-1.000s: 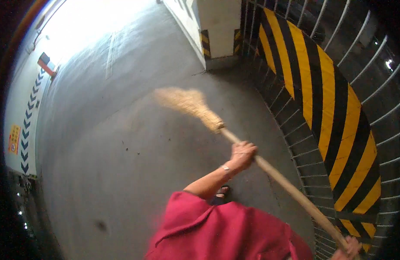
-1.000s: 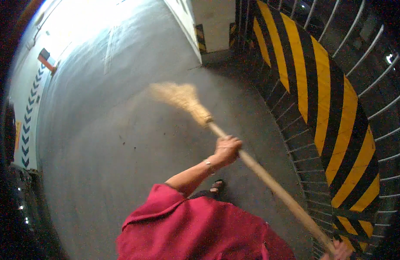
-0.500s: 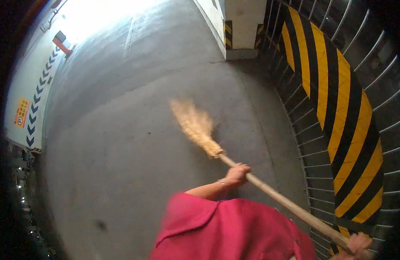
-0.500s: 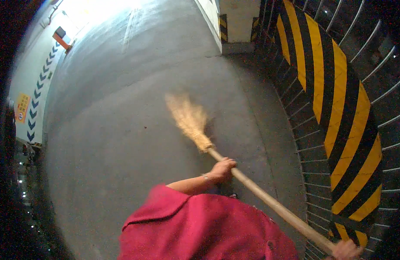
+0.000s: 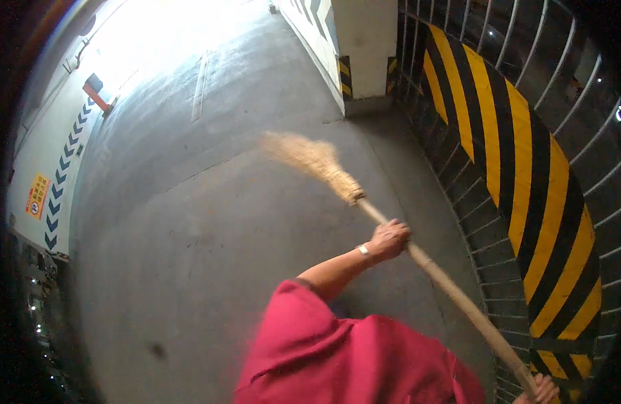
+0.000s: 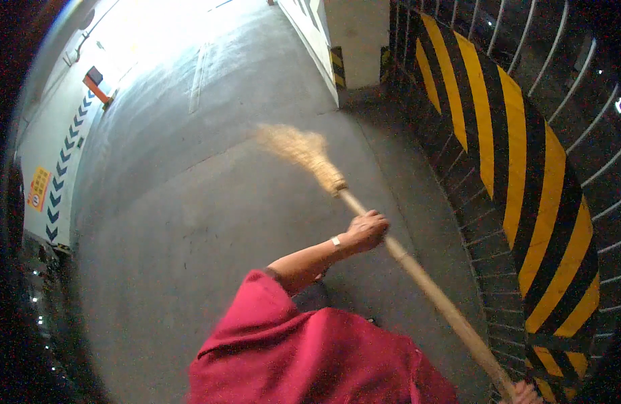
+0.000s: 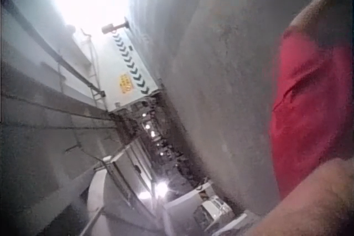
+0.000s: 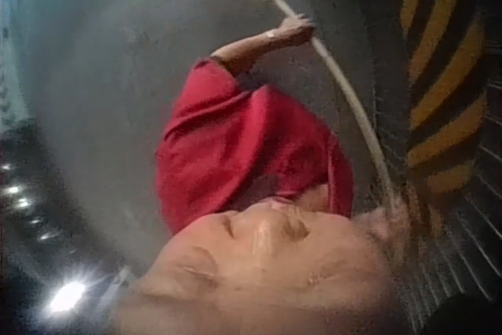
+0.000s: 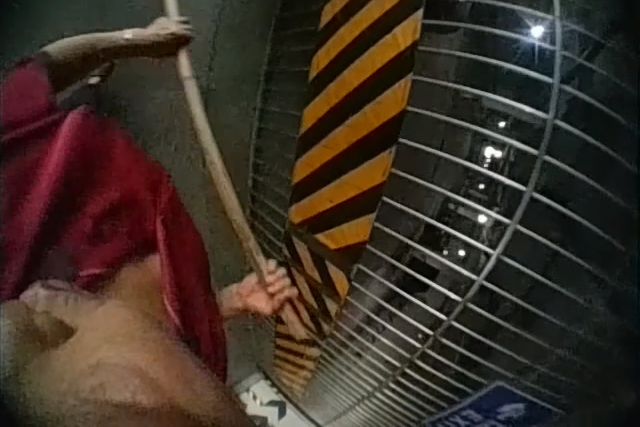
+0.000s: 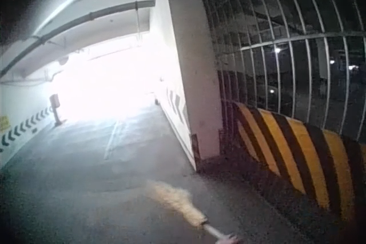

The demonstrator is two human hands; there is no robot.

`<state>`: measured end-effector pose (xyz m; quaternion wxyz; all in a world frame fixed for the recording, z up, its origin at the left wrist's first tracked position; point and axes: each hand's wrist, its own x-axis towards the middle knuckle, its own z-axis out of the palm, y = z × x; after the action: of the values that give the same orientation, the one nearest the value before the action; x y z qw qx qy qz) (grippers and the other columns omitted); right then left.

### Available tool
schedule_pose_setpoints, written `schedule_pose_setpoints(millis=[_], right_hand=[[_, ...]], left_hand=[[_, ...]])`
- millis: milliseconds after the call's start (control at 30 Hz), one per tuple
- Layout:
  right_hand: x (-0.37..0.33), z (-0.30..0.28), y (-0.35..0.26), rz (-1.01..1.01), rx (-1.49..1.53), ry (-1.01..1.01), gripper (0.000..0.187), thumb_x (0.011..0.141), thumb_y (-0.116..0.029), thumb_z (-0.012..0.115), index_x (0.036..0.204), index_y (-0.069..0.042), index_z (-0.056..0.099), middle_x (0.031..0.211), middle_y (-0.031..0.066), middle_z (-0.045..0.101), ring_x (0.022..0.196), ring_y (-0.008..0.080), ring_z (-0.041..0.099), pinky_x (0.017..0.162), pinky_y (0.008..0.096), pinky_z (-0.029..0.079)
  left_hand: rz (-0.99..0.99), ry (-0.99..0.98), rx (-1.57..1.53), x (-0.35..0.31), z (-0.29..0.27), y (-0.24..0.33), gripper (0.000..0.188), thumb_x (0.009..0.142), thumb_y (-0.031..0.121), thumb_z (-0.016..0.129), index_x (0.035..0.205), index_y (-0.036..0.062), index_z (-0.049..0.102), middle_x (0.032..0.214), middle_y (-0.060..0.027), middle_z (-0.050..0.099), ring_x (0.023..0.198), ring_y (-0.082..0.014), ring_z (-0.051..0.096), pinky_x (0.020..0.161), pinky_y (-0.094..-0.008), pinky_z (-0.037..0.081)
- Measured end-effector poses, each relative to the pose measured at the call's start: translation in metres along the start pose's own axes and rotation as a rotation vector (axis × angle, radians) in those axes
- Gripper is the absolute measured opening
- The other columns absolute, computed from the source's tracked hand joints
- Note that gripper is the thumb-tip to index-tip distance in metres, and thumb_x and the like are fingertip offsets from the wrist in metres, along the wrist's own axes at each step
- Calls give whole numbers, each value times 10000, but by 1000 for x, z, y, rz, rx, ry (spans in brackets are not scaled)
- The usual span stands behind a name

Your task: The person sweeps the concrete floor of an underground garage with a large straw broom, moving debris towards a floor drain.

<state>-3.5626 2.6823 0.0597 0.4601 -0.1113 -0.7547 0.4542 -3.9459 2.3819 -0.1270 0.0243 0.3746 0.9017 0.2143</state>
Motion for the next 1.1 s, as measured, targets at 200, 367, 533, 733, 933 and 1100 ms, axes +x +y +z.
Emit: schedule_pose_setpoints(millis=[200,367,533,733,933,1100], right_hand=[[39,177,-85,-168,649,-243,87,837,-120,483,879,-53,447,607,36,358,582,167,329,576,319,310],[87,289,-82,-80,718,-443,77,836,-111,488,818,-38,468,646,55,399,621,188,379,621,345,356],[98,399,-76,292,763,-425,284,771,-137,563,669,-137,298,581,-15,294,554,119,302,636,278,311],[88,470,-51,497,891,-279,251,753,-96,578,700,-121,334,583,-6,325,578,127,339,675,305,341],[136,430,-53,118,827,-331,138,797,-147,454,686,-129,374,658,20,339,712,189,358,730,355,312],[182,487,-68,-105,952,-353,127,857,-138,438,774,-43,452,645,69,416,618,197,375,599,345,344]], left_hand=[[110,157,-68,129,19,-78,130,675,163,576,789,101,570,831,-56,546,867,-240,501,651,-430,423],[-40,174,-289,79,18,-183,109,696,127,517,801,122,548,848,-50,521,914,-241,490,704,-390,450],[-326,143,-184,-46,-43,-295,120,653,103,576,768,118,546,808,-38,554,860,-236,522,688,-369,460],[-424,-15,58,-66,-131,-377,131,655,147,615,765,104,559,812,-32,559,854,-257,513,665,-387,466],[-194,203,-35,70,-182,-360,125,641,104,580,743,102,508,783,-32,518,857,-246,492,679,-373,463],[-110,166,-74,186,-177,-387,143,678,158,589,792,106,521,818,-46,511,882,-240,490,679,-398,434]])
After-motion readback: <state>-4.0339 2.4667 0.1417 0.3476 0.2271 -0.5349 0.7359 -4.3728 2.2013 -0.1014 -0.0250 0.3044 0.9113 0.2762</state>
